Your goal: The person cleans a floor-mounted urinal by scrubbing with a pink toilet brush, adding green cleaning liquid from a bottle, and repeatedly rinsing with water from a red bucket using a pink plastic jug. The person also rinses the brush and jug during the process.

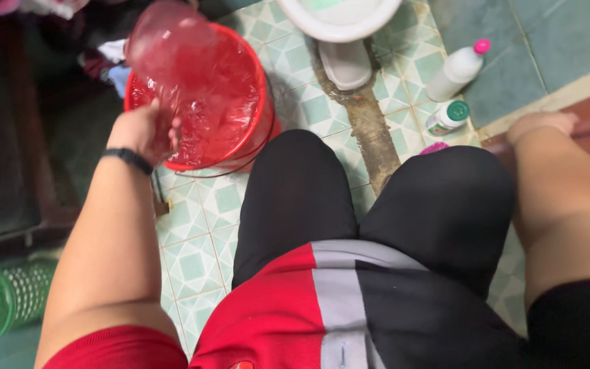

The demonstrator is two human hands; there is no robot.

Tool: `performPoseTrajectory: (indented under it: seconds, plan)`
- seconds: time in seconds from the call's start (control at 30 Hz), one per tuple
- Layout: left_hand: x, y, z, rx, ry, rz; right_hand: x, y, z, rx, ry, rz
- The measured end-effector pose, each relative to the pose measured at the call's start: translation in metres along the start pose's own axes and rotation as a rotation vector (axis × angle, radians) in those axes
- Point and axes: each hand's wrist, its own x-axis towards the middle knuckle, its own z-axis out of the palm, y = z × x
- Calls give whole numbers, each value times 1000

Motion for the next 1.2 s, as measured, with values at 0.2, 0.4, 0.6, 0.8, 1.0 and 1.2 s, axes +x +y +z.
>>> performPoseTrajectory:
  seconds: [0.2,0.4,0.6,0.8,1.0,1.2]
  plan:
    - [-3,1,13,32,86,9,-35,22,12,106,-113,32]
    - [31,-37,7,154,153,85,-38,18,16,161,-184,6]
    - [57,-67,19,666,237,188,-60,26,47,213,-273,18]
    - [77,-82,39,786,291,257,-75,55,37,306,-295,37]
    - [49,-63,45,-123,-19,96,-83,87,-1,518,-208,-12]
    - [-17,-31,80,-78,-164,239,-74,92,-38,639,38,-125]
